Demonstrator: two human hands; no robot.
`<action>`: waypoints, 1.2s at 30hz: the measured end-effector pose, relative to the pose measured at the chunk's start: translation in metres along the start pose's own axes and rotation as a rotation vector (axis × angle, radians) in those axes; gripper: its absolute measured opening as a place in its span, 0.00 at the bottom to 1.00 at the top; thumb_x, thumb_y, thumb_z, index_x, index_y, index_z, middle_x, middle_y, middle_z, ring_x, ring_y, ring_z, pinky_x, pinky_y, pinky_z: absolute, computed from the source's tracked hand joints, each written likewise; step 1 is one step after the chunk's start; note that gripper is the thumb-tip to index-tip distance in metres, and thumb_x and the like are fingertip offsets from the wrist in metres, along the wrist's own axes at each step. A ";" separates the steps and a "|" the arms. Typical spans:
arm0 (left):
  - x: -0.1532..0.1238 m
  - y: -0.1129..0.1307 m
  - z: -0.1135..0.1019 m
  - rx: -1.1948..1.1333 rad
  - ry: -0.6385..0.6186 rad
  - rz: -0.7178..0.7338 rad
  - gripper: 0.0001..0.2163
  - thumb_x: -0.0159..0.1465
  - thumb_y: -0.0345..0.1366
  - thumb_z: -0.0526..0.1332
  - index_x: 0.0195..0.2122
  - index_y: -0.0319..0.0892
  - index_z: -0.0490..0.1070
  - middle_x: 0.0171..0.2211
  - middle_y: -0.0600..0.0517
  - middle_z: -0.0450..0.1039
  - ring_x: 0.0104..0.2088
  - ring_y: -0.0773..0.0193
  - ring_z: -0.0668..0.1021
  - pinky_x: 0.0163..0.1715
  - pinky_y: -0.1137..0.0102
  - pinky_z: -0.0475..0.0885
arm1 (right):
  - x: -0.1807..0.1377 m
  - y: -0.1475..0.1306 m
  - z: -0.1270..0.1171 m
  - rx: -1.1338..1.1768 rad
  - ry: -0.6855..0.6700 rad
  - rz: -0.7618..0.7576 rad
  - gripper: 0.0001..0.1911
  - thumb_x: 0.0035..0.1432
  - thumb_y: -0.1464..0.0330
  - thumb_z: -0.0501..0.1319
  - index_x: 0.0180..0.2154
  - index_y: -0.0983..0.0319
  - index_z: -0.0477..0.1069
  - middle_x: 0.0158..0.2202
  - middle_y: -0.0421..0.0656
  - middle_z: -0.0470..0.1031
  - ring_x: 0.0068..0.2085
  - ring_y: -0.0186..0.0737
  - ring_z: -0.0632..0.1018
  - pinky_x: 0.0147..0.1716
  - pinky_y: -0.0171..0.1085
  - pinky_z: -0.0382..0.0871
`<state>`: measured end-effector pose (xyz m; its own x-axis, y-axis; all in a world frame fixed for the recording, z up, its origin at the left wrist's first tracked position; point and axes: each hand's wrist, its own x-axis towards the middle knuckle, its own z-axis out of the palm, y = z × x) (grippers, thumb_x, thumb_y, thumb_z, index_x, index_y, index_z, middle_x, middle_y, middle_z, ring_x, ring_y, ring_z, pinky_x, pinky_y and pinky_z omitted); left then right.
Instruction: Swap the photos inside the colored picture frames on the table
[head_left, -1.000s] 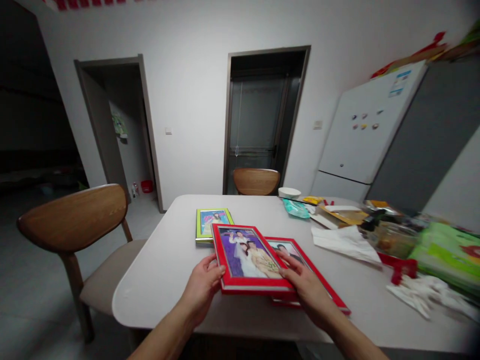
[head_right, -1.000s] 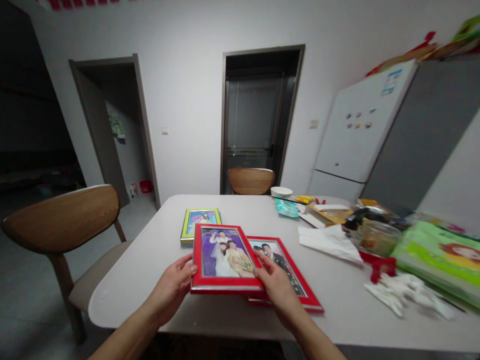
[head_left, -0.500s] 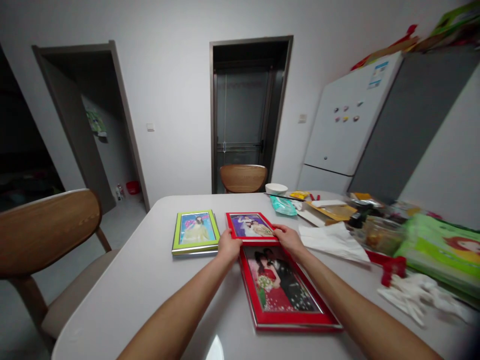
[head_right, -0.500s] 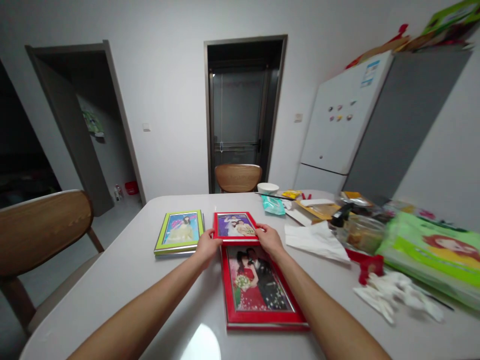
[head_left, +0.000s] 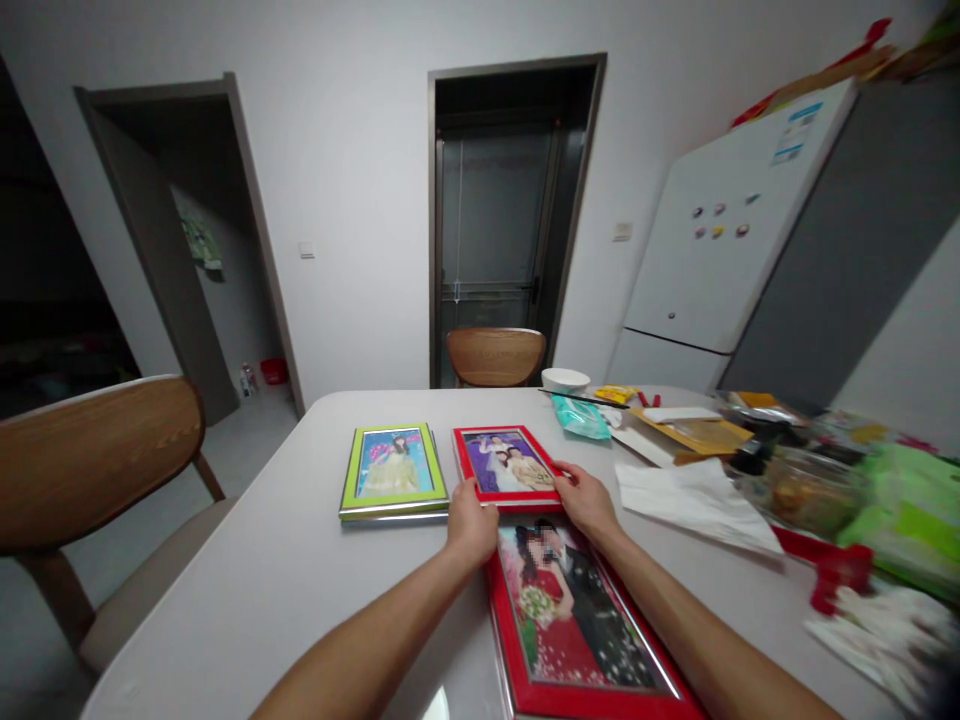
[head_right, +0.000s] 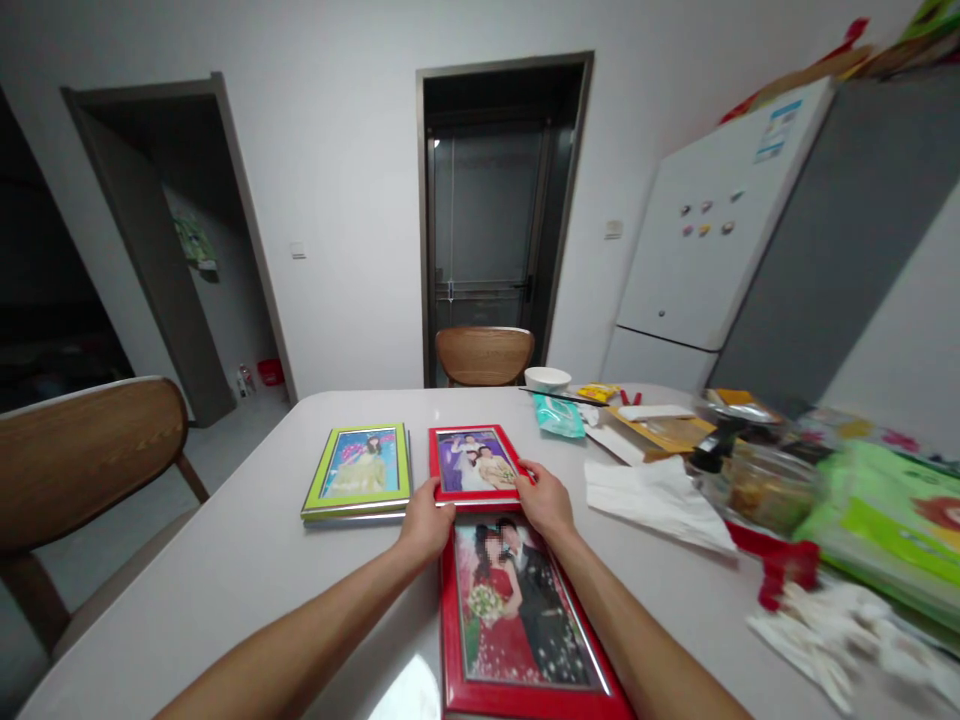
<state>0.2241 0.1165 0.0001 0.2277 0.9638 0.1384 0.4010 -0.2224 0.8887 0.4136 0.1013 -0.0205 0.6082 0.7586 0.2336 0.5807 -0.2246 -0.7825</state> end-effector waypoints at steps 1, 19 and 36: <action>0.000 0.002 -0.005 -0.006 0.020 0.025 0.19 0.52 0.22 0.57 0.46 0.36 0.63 0.45 0.44 0.67 0.47 0.58 0.67 0.48 0.69 0.60 | -0.003 -0.006 -0.001 0.021 0.015 -0.014 0.22 0.45 0.65 0.52 0.44 0.62 0.68 0.38 0.46 0.74 0.39 0.44 0.73 0.39 0.39 0.63; -0.125 -0.005 -0.092 -0.116 -0.076 0.152 0.26 0.51 0.31 0.55 0.53 0.35 0.56 0.57 0.43 0.49 0.57 0.55 0.53 0.55 0.62 0.50 | -0.129 -0.061 -0.039 0.306 -0.073 -0.007 0.28 0.48 0.59 0.51 0.51 0.62 0.59 0.45 0.46 0.70 0.37 0.40 0.75 0.33 0.34 0.69; -0.145 -0.032 -0.022 0.096 -0.178 0.367 0.26 0.51 0.27 0.53 0.53 0.34 0.52 0.57 0.41 0.49 0.57 0.57 0.54 0.55 0.61 0.50 | -0.169 0.017 -0.060 -0.061 0.168 -0.228 0.20 0.45 0.74 0.48 0.40 0.63 0.70 0.42 0.46 0.72 0.44 0.39 0.71 0.47 0.40 0.62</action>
<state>0.1591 -0.0133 -0.0388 0.5171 0.7796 0.3532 0.3437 -0.5671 0.7485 0.3526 -0.0676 -0.0386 0.5362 0.6832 0.4957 0.7412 -0.1001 -0.6638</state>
